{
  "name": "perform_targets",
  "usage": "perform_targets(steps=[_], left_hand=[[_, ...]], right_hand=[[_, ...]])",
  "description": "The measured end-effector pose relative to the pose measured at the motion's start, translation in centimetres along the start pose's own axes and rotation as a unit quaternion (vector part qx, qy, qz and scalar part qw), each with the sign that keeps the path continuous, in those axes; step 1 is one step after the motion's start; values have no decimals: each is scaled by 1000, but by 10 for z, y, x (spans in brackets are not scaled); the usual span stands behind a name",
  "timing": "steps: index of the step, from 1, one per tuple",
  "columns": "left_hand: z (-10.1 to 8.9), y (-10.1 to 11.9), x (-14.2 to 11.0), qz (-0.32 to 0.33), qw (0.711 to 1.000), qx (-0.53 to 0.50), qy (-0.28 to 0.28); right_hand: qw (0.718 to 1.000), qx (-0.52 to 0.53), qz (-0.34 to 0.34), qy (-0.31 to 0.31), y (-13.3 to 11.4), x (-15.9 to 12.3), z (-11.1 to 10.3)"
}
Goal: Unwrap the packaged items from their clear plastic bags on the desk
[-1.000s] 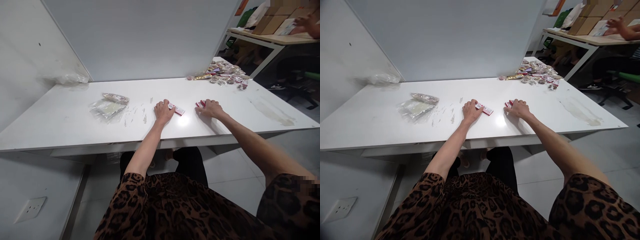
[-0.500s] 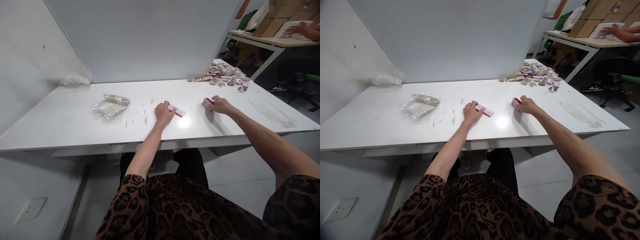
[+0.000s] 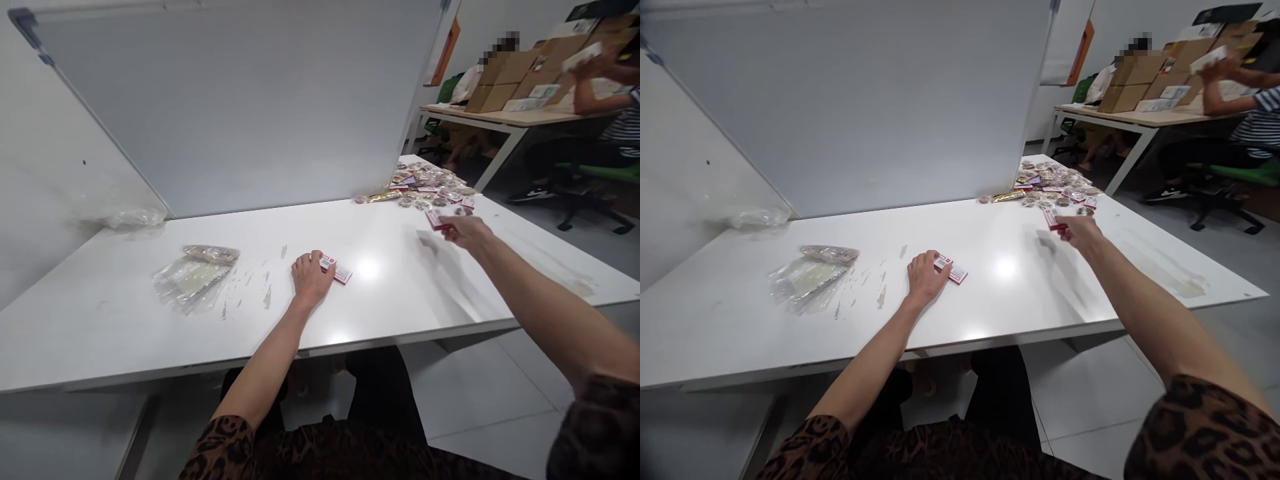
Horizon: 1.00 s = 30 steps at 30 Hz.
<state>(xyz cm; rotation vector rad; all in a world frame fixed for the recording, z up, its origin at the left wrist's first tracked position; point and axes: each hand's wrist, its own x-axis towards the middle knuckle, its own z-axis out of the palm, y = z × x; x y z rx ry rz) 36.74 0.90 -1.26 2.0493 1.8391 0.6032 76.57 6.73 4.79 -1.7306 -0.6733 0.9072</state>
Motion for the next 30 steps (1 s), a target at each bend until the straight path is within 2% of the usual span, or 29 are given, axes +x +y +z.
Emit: perform_targets(steps=[3, 6, 9, 14, 16, 19, 21, 26, 30], left_hand=[[-2, 2, 1, -5, 1000, 1, -12], [-3, 4, 1, -7, 1000, -1, -15], [-4, 5, 0, -5, 1000, 5, -18], [-7, 8, 0, -17, 1000, 3, -26], [-9, 9, 1, -30, 999, -6, -21], [-10, 8, 6, -71, 997, -33, 10], [-9, 5, 10, -106, 992, -67, 35], [-8, -3, 16, -131, 971, -186, 75], [-5, -6, 16, -109, 943, -305, 79]], right_hand=[[998, 35, -37, 43, -39, 50, 34], [995, 58, -74, 24, -47, 67, 67], [995, 39, -82, -31, -20, 49, 92], [982, -28, -94, -163, 44, -29, 115], [957, -108, -150, -226, 57, -62, 122], [878, -266, -262, -298, 64, -104, 136], [830, -342, -311, -312, 63, -124, 148], [741, -450, -370, -334, 58, -156, 173], [703, -491, -375, -351, 54, -165, 177]])
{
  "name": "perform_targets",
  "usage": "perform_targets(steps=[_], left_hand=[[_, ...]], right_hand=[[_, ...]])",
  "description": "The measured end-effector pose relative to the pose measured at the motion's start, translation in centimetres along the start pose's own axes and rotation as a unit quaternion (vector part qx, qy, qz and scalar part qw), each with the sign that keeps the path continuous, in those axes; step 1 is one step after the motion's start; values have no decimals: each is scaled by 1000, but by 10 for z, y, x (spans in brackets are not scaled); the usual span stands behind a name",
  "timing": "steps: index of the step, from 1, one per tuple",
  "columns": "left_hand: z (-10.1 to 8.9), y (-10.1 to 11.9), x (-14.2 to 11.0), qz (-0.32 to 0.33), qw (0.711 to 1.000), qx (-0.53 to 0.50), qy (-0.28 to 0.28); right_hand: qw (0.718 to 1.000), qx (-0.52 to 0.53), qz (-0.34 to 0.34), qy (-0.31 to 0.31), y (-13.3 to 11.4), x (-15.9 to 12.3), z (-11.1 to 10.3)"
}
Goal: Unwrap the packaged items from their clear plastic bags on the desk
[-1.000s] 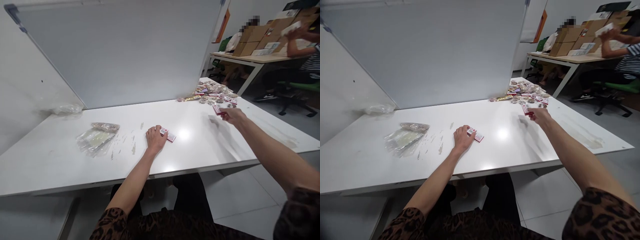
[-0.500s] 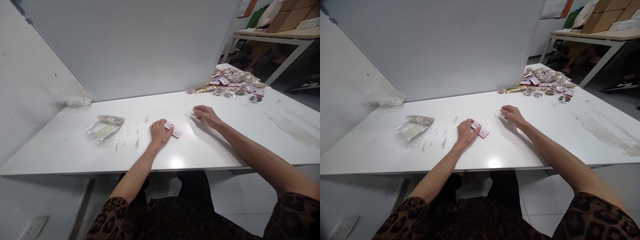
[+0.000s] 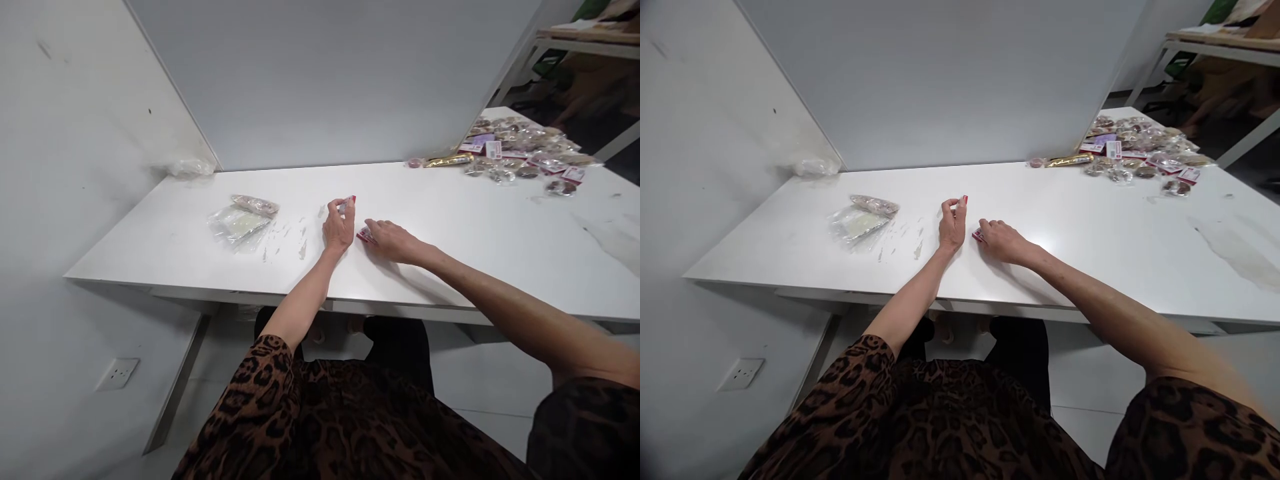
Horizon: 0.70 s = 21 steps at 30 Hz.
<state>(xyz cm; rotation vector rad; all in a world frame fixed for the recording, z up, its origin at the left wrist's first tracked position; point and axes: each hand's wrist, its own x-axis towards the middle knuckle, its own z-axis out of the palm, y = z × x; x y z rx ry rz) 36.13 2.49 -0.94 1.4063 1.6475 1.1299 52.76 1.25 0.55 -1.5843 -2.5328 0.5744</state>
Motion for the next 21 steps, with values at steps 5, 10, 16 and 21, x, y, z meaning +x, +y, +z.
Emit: perform_targets(steps=[5, 10, 16, 21], left_hand=[[4, -2, 0, 33, 994, -93, -46], [12, -7, -5, 153, 979, -44, -128], [14, -10, -11, 272, 936, 57, -216], [9, -4, -15, 267, 929, 108, -232]], right_hand=[[972, 196, 116, 60, 5, -7, -13], [754, 619, 201, 86, 5, -19, -22], [689, 691, 198, 91, -13, -36, -15], [683, 673, 239, 154, -6, -52, -17]])
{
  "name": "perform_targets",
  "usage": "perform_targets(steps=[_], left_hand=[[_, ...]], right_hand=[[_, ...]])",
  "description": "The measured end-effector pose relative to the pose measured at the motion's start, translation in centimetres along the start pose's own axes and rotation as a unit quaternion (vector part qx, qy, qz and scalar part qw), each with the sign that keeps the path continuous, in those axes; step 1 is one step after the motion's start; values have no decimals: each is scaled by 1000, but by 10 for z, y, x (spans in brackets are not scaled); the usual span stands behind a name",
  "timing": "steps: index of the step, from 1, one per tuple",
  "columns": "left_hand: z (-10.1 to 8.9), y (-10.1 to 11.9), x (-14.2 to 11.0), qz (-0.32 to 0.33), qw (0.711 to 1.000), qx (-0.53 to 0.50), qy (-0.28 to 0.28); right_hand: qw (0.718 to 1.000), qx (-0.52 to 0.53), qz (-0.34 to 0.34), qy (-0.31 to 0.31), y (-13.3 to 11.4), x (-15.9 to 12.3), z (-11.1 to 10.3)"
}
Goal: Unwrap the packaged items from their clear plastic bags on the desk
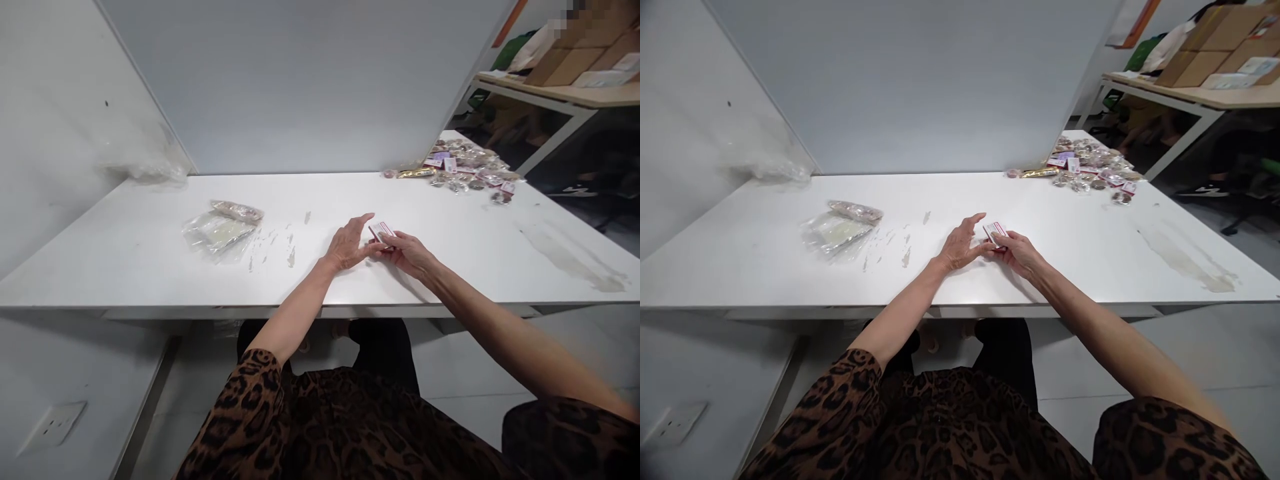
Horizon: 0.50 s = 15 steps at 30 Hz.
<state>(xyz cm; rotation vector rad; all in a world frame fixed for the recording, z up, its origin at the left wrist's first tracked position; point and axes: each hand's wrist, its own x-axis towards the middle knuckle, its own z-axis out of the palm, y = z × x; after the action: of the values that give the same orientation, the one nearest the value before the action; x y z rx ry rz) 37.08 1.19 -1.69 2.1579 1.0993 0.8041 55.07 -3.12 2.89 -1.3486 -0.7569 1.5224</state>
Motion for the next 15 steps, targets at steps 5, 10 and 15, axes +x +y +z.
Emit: perform_targets(steps=[5, 10, 15], left_hand=[[1, 4, -2, -55, 998, 39, -1], [5, 1, -1, -46, 997, 60, 14], [8, -5, -2, -29, 996, 75, 36]], right_hand=[[994, 0, 37, 106, -20, -10, -59], [965, -106, 57, 232, -54, 23, -132], [951, -166, -74, 251, -130, 121, -158]])
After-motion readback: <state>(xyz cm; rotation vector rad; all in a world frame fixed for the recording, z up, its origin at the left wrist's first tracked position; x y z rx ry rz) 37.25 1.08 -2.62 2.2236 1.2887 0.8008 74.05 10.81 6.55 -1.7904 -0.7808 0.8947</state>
